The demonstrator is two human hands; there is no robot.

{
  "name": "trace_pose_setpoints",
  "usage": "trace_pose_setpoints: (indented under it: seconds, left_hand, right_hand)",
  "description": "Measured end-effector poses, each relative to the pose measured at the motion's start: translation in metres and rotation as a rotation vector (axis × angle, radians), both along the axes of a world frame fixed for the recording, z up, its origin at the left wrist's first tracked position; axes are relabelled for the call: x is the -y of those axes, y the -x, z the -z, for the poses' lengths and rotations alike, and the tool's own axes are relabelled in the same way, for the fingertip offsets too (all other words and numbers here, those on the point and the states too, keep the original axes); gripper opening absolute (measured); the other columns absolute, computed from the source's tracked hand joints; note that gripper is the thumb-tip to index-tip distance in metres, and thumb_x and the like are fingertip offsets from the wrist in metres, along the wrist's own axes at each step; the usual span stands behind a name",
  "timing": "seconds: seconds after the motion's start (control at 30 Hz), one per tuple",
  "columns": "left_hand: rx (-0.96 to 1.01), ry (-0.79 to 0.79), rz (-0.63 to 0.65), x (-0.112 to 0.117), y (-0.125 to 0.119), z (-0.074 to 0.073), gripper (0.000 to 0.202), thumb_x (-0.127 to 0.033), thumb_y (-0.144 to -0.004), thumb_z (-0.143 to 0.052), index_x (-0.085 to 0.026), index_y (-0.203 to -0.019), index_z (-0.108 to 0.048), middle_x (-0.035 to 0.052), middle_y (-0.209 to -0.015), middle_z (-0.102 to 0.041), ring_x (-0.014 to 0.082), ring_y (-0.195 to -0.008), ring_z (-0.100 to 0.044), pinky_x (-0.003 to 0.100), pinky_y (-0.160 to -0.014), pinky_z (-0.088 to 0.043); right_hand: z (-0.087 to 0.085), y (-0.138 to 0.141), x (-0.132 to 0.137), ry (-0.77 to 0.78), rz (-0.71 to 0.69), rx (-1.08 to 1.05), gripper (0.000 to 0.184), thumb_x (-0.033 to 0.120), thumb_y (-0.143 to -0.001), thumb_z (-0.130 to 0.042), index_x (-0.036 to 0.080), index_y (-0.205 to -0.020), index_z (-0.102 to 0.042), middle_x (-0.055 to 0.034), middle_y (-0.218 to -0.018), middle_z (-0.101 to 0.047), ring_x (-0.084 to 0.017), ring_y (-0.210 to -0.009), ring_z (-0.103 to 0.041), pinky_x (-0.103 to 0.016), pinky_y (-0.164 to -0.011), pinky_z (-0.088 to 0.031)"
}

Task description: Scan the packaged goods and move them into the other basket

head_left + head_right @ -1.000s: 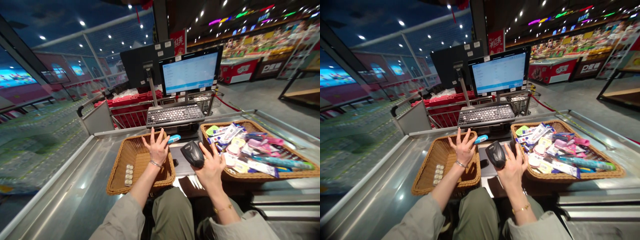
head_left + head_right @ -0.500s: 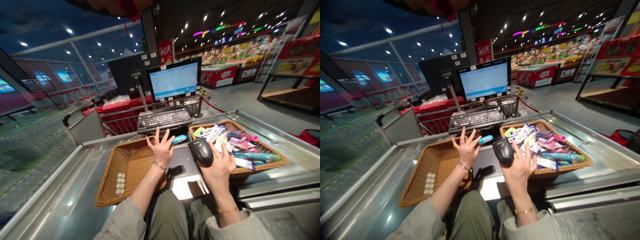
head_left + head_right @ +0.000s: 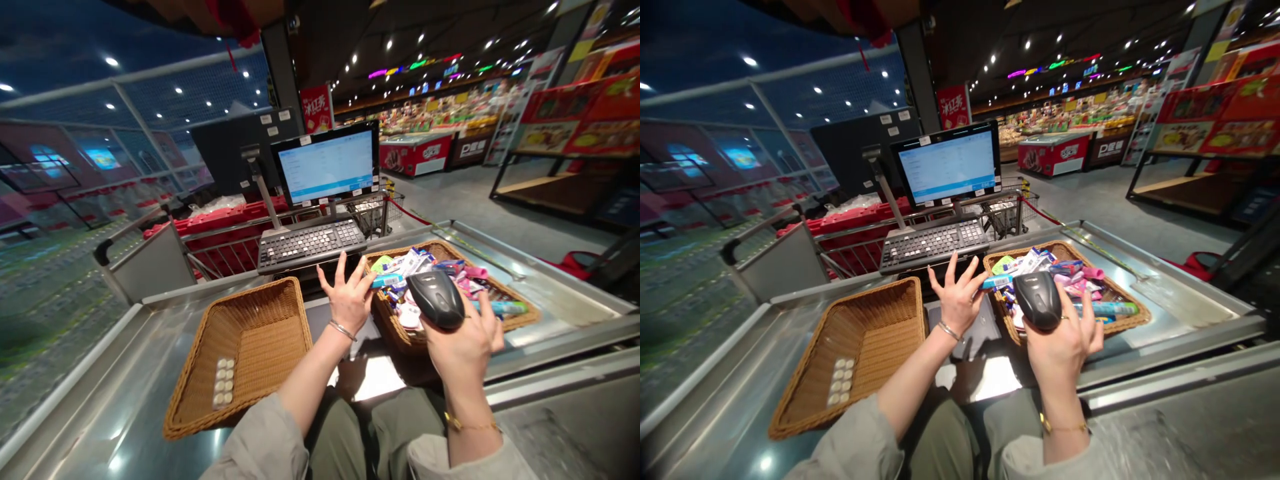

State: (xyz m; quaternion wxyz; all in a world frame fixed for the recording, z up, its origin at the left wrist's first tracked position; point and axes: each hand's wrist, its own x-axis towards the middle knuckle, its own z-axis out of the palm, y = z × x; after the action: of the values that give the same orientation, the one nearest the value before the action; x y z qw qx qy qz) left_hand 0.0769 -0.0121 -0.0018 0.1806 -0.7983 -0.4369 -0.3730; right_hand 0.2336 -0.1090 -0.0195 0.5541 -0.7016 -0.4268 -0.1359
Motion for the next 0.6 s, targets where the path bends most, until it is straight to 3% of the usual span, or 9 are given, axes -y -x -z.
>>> trace_pose_setpoints:
  seconds: [0.2, 0.4, 0.6]
  left_hand:
    - [-0.075, 0.031, 0.097, -0.002, -0.017, 0.008, 0.029, -0.038, -0.091, -0.066, -0.039, -0.120, -0.070, 0.0012, -0.147, -0.058, 0.0329, -0.153, -0.024, 0.070, -0.116, 0.019]
    - [-0.146, 0.053, 0.195, -0.003, -0.030, 0.011, 0.023, -0.038, -0.093, -0.065, -0.041, -0.116, -0.071, -0.0004, -0.146, -0.059, 0.0329, -0.151, -0.030, 0.072, -0.115, 0.016]
    - [-0.193, 0.057, 0.272, -0.007, -0.030, 0.011, 0.024, -0.041, -0.093, -0.065, -0.044, -0.117, -0.069, -0.0025, -0.148, -0.057, 0.0321, -0.153, -0.026, 0.071, -0.115, 0.018]
  right_hand:
    - [0.005, -0.015, 0.004, -0.029, 0.045, -0.018, 0.060, 0.046, -0.079, -0.071, 0.016, -0.130, -0.064, -0.0186, -0.125, -0.069, -0.041, -0.140, -0.043, -0.064, -0.115, -0.023]
    - [0.010, -0.027, 0.002, -0.075, 0.135, -0.034, 0.056, 0.049, -0.077, -0.071, 0.015, -0.121, -0.068, -0.0194, -0.119, -0.071, -0.042, -0.136, -0.048, -0.064, -0.113, -0.028]
    - [0.014, -0.037, 0.000, -0.119, 0.182, -0.077, 0.057, 0.050, -0.072, -0.075, 0.012, -0.114, -0.070, -0.0220, -0.119, -0.071, -0.043, -0.134, -0.050, -0.064, -0.112, -0.029]
